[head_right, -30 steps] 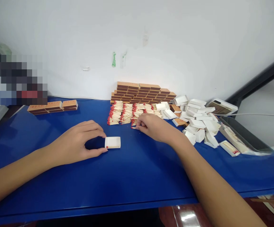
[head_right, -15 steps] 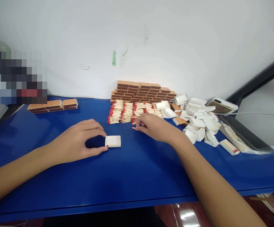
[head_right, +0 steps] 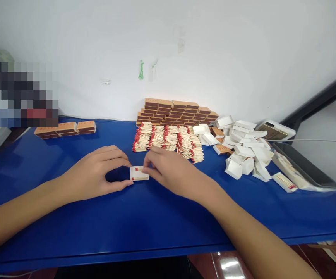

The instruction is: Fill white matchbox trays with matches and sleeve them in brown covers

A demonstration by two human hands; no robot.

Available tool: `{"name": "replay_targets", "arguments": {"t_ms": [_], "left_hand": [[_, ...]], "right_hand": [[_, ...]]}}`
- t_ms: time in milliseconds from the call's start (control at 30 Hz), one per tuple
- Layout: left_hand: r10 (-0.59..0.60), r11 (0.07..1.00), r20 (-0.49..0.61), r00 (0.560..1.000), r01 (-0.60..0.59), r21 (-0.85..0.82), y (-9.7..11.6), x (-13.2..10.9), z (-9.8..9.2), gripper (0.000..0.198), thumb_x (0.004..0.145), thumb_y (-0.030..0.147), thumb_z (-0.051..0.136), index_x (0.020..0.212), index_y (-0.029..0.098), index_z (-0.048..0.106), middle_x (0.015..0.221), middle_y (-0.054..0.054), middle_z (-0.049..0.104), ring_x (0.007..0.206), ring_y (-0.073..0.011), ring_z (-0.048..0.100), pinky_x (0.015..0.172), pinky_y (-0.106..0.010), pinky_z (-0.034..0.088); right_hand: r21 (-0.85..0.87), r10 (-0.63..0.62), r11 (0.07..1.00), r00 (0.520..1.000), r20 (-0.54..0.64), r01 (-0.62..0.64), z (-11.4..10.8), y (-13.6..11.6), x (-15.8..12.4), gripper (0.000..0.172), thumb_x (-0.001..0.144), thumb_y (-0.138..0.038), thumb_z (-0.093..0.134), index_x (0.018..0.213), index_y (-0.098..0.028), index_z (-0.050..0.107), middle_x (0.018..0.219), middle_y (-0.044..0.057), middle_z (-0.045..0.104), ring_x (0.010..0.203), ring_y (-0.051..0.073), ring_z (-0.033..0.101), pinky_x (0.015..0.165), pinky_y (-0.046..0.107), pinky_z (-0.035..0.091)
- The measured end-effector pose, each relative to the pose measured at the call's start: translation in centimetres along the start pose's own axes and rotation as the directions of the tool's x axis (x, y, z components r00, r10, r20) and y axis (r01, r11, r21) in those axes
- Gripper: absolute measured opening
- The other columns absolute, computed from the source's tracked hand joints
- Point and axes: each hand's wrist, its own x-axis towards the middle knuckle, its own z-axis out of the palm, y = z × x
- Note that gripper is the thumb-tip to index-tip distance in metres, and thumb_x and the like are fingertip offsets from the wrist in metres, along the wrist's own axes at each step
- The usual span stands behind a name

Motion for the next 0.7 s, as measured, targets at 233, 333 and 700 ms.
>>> {"name": "replay_targets", "arguments": {"t_ms": [233,333,700], "left_hand": [[0.069,0.997,-0.051,0.996,-0.068,0.037,0.0,-0.1,0.2,0.024,0.099,0.04,0.072,0.102,0.016,0.073,0.104,-0.007,0.073,0.098,-0.0239,0.067,0.09,-0.04,0.051],[0.067,0.997,-0.042,0.997,-0.066,0.027,0.0,-0.2,0.2,0.024,0.099,0.04,0.073,0.104,0.016,0.074,0.104,-0.007,0.073,0.098,-0.0239,0.067,0.091,-0.041,0.051],[0.046,0.999,-0.02,0.999,-0.046,0.029,-0.3,-0.2,0.2,0.027,0.1,0.043,0.072,0.107,0.017,0.074,0.105,-0.006,0.074,0.098,-0.0235,0.067,0.09,-0.04,0.051]], "right_hand": [[-0.081,-0.01,0.997,0.997,0.071,0.015,1.6,-1.1,0.2,0.016,0.109,-0.03,0.061,0.1,-0.018,0.066,0.105,0.006,0.067,0.082,0.018,0.064,0.071,0.031,0.044],[-0.066,-0.004,0.998,0.997,0.074,0.009,1.1,-0.9,0.1,0.011,0.107,-0.026,0.063,0.099,-0.019,0.067,0.105,0.005,0.068,0.082,0.017,0.064,0.069,0.03,0.043],[-0.178,0.095,0.976,0.984,-0.149,-0.122,-2.7,6.2,0.0,0.011,0.097,-0.018,0.067,0.091,-0.02,0.076,0.082,0.005,0.069,0.072,0.019,0.061,0.065,0.03,0.04]]}}
